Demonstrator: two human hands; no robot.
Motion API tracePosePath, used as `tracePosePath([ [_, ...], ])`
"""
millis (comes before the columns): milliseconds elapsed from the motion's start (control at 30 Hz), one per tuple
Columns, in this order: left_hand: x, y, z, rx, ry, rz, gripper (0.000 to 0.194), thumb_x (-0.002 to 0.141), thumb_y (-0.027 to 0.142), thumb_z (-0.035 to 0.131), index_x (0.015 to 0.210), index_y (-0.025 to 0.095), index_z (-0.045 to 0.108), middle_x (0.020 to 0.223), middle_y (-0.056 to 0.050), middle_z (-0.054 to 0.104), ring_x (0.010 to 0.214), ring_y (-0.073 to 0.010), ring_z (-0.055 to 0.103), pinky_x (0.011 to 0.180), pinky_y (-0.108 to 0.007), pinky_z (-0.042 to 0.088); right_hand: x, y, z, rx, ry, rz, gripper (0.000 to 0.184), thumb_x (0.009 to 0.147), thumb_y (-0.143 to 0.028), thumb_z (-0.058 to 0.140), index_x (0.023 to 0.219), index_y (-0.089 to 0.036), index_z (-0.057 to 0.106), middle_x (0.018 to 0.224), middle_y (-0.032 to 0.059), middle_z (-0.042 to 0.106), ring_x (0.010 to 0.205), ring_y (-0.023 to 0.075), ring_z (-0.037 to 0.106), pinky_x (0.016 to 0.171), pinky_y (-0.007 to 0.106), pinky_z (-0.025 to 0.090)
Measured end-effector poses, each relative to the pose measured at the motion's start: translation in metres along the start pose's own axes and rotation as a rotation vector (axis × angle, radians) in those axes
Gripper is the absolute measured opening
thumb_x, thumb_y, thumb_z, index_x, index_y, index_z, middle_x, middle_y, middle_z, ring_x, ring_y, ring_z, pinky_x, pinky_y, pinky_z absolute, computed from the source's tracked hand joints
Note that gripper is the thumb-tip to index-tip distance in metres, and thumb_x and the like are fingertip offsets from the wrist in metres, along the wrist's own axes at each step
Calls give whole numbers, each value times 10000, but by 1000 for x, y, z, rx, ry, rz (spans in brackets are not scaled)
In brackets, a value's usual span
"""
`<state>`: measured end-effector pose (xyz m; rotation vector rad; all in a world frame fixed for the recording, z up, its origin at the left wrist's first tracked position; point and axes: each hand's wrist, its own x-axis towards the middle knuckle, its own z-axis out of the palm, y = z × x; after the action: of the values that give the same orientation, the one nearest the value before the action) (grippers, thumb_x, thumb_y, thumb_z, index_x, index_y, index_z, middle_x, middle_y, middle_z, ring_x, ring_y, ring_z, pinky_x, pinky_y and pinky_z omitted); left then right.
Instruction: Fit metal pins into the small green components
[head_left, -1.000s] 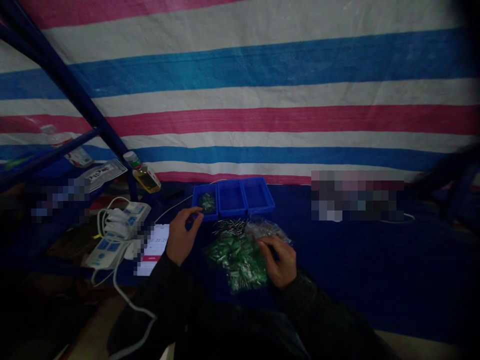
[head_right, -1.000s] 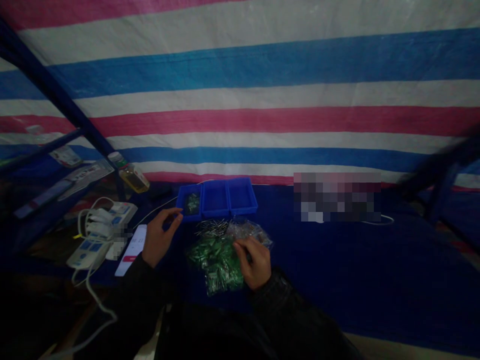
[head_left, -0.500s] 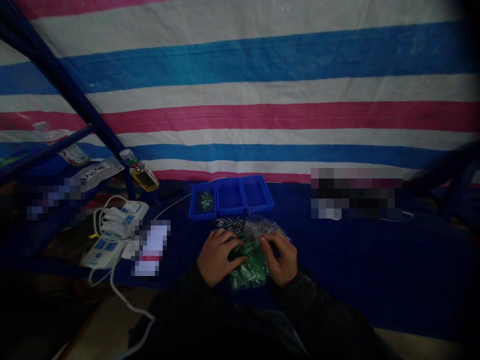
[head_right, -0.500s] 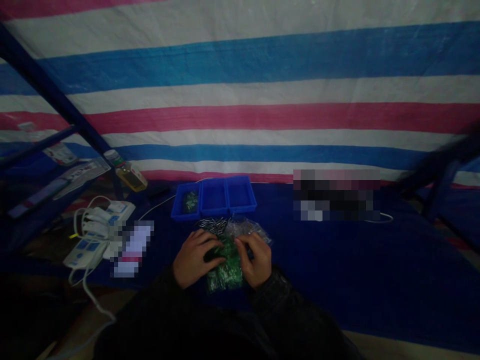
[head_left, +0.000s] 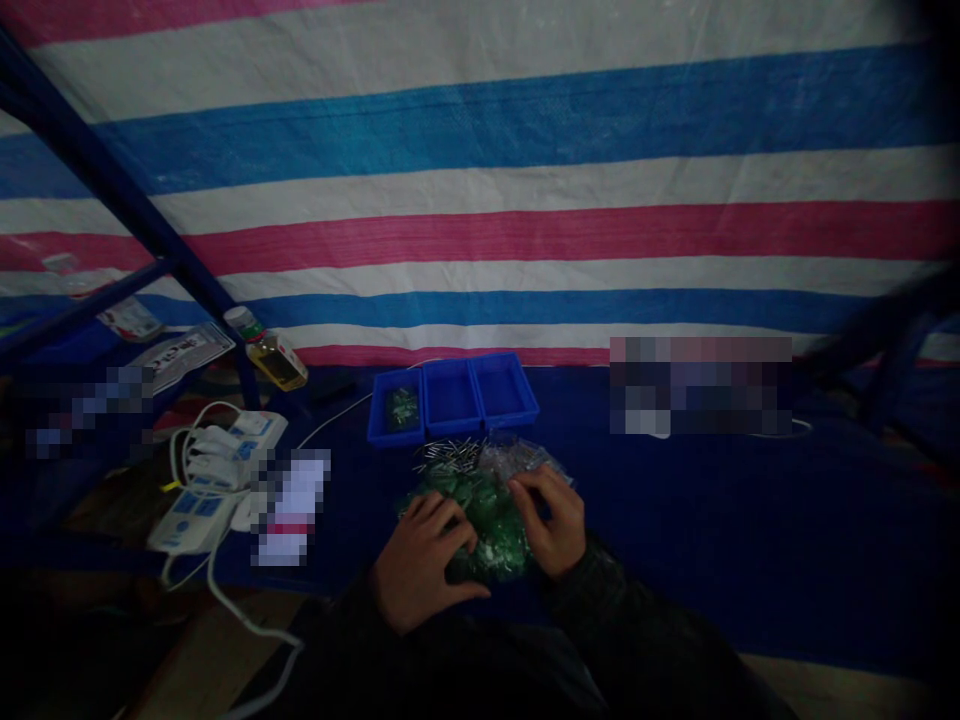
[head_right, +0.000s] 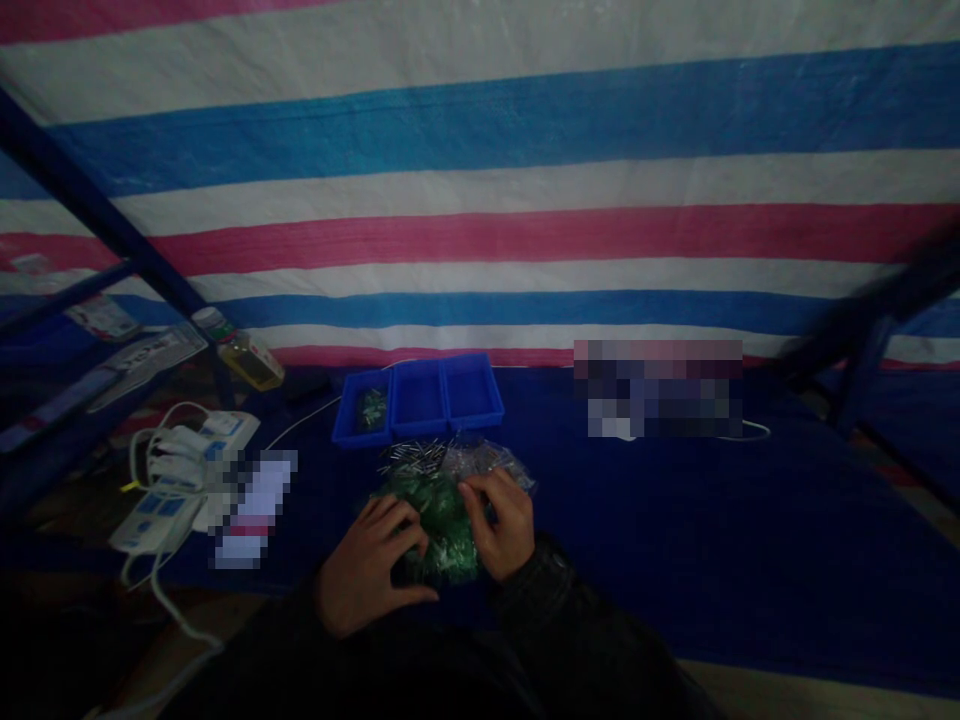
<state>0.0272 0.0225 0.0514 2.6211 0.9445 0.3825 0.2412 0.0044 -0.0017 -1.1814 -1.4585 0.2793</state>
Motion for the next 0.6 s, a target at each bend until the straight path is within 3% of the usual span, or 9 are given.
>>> tracePosePath([
  [167,-9,-5,6,36,-18,-31,362,675,349,899,877,230,624,999,-8,649,1018,-244,560,944,-409,390,-1,0,0,13,-17,15,114,970,-184,592,876,-194,654,742,29,631,669,172,572,637,313,440],
  [367,-11,-7,12,17,7,-12,397,638,381,908,883,238,631,989,-12,671,1016,-255,588,1023,-460,407,-1,1,0,-1,-10,24,121,972,-202,588,877,-193,663,709,16,609,645,170,560,627,311,440],
  [600,-14,-6,10,-43,85,61,113,798,197,734,822,242,634,872,-6,709,919,-212,670,1112,-487,419,1,-2,0,10,-3,15,132,970,-202,587,860,-197,660,706,19,621,640,173,559,615,311,435],
])
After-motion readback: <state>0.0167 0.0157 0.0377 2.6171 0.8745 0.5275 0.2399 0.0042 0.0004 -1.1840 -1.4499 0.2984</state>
